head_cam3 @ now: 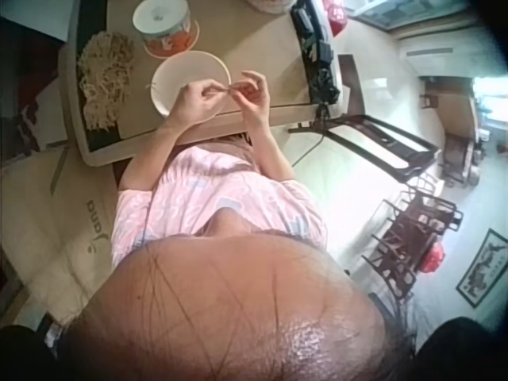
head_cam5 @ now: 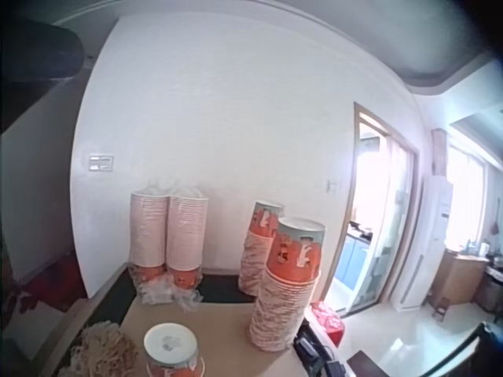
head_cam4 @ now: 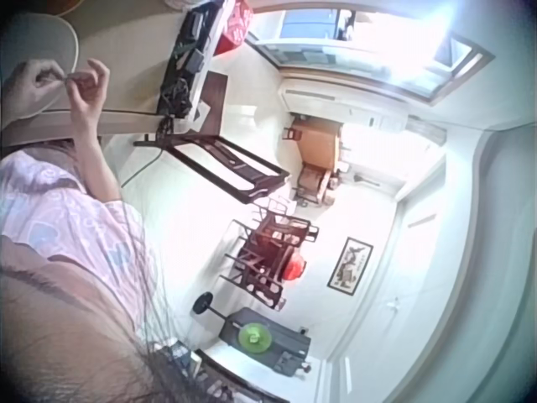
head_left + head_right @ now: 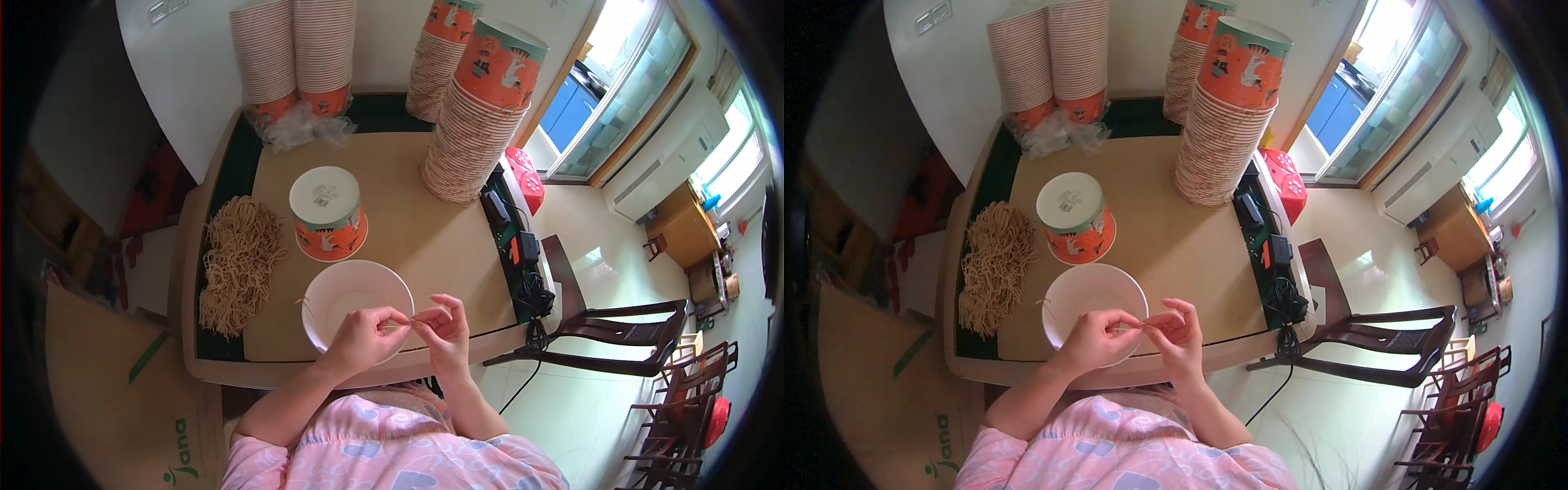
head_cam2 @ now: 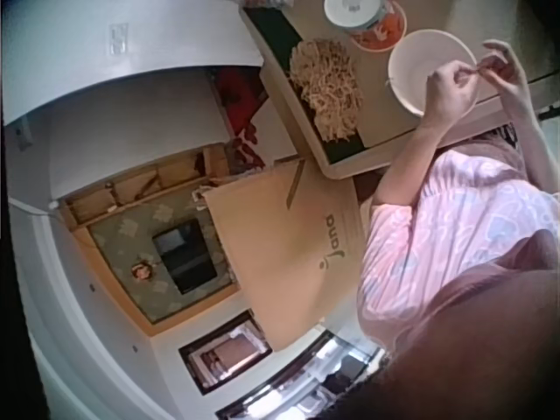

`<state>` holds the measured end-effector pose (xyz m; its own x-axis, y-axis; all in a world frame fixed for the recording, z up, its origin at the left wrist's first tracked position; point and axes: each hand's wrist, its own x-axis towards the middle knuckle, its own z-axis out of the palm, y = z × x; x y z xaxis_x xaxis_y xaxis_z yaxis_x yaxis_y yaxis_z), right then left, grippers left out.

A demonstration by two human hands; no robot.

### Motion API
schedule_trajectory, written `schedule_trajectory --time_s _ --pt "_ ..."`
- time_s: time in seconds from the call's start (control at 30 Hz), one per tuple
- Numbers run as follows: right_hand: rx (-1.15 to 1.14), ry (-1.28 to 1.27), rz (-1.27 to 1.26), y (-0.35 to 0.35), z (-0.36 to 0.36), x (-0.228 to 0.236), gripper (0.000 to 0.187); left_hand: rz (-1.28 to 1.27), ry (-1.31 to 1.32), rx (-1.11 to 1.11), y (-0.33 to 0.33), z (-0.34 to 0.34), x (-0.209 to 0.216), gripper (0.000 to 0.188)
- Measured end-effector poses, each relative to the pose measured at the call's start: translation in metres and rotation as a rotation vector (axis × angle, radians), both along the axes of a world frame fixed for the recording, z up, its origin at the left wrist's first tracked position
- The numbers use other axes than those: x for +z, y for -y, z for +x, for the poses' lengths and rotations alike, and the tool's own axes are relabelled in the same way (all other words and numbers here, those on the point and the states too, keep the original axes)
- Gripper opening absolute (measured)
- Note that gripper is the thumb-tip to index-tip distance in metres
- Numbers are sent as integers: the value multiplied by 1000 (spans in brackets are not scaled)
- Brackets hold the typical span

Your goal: Threading handle strings into large paper cups.

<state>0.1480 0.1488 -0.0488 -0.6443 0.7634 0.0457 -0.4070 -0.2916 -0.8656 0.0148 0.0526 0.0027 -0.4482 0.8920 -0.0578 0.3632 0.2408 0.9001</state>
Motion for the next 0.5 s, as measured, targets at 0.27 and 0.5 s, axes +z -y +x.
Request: schedule_trajectory --time_s 0.27,0.5 --pt "-55 45 220 6 -1 -6 46 11 192 37 -4 -5 -22 15" --pt "-18 308 338 -4 12 -11 20 0 195 25 -1 -7 -26 12"
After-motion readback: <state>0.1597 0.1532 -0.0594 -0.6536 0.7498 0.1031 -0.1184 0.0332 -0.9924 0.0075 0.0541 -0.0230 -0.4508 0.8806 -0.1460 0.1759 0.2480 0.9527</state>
